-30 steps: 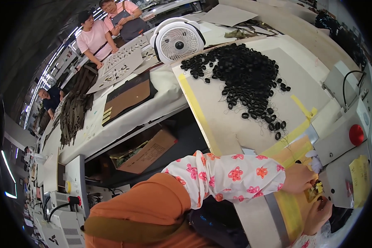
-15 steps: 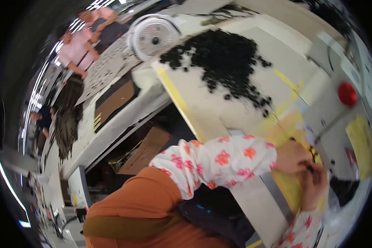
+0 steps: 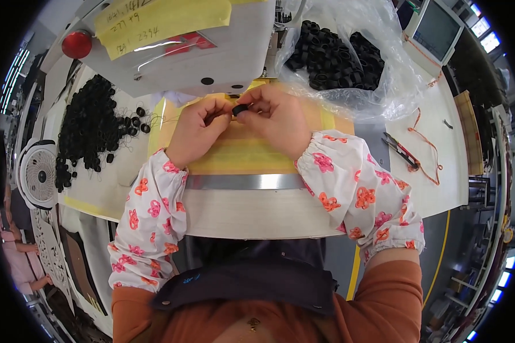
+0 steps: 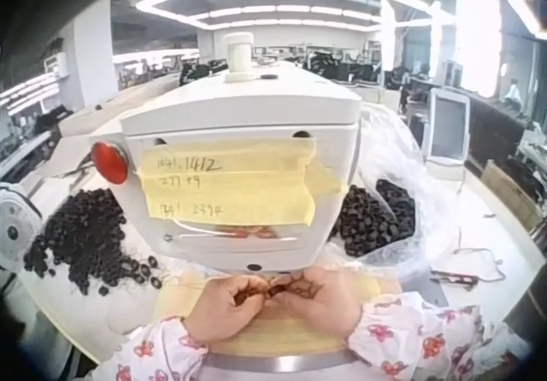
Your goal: The person is assembling small black leather or plastic components by hand and using a machine at a workstation.
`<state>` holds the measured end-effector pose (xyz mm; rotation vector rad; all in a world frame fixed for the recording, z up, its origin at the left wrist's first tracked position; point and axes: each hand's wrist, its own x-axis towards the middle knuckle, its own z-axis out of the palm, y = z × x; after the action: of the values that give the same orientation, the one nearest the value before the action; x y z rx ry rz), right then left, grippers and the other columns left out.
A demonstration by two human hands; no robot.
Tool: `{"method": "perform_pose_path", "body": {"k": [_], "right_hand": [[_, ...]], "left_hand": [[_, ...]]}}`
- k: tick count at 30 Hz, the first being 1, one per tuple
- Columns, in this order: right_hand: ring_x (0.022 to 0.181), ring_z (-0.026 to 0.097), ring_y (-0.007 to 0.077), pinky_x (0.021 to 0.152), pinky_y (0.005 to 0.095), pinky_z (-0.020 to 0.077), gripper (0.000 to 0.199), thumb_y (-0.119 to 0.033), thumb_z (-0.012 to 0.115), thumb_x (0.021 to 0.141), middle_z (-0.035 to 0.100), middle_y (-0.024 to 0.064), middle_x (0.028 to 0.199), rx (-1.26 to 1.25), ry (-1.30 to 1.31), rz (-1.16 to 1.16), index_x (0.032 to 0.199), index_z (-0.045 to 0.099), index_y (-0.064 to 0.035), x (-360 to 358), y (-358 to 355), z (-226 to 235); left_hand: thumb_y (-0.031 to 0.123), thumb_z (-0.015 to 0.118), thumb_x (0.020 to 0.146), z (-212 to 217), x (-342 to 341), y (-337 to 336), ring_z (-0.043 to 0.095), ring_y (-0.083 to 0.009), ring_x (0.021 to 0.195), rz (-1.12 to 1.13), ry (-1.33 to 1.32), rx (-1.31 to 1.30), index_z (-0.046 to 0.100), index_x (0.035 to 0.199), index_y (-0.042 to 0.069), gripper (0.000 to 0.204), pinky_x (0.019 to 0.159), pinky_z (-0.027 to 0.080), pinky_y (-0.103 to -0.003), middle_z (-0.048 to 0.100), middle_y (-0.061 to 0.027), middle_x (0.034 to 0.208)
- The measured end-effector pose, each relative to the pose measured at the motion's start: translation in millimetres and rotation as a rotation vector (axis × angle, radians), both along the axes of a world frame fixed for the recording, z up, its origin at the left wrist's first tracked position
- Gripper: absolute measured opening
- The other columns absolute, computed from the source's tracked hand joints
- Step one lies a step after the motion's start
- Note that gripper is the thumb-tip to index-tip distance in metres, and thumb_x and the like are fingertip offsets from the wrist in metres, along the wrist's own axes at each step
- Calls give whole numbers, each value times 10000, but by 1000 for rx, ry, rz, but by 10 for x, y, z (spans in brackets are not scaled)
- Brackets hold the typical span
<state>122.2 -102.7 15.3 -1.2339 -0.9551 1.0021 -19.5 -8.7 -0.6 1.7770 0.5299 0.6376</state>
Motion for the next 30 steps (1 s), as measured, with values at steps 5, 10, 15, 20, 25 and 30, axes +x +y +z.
{"method": "perform_pose_path", "body": {"k": [5, 10, 15, 20, 25, 30], "right_hand": [[691, 594, 146, 594, 235, 470, 223, 63, 588, 692, 579, 66, 788, 157, -417, -65, 901, 535, 5, 5, 27, -88], [622, 572, 233, 541, 287, 472, 272, 44, 585, 643, 536, 102, 755, 428, -907, -116, 899, 538, -35, -74, 79, -68], [622, 558, 265, 505, 335, 467, 316, 6, 584, 612, 533, 94, 784, 461, -1181, -69, 916, 519, -49, -32, 39, -110], [608, 563, 265, 503, 330, 469, 271, 10, 591, 635, 540, 100, 778, 501, -1204, -60, 888, 513, -49, -66, 29, -87], [604, 579, 233, 516, 294, 472, 220, 15, 601, 657, 558, 104, 731, 313, -877, -26, 849, 499, -18, 14, 29, -158], [587, 573, 176, 528, 271, 455, 148, -1, 609, 660, 571, 106, 695, 93, -633, -92, 785, 530, 18, 45, 51, -104]], "left_hand": [[68, 539, 760, 57, -28, 2, 491, -53, 609, 8, 24, -54, 574, 859, -22, 139, 552, 410, -196, 586, -33, 707], [166, 575, 762, 100, -17, -10, 526, -104, 570, -1, 156, 68, 589, 839, 0, 183, 541, 417, -232, 586, -44, 654], [219, 556, 770, 125, 10, -16, 521, -165, 561, -46, 221, 277, 587, 821, 18, 209, 531, 412, -282, 568, -76, 631], [202, 583, 745, 71, -21, 34, 547, -188, 532, -36, 210, 189, 602, 782, 37, 171, 515, 417, -299, 571, -85, 599], [198, 630, 722, 93, 20, 82, 544, -170, 540, -31, 279, 151, 611, 811, 27, 194, 531, 421, -283, 573, -82, 609], [166, 619, 746, 3, 35, 59, 525, -109, 591, 52, 163, 245, 608, 841, 19, 176, 551, 418, -239, 582, -48, 664]]}}
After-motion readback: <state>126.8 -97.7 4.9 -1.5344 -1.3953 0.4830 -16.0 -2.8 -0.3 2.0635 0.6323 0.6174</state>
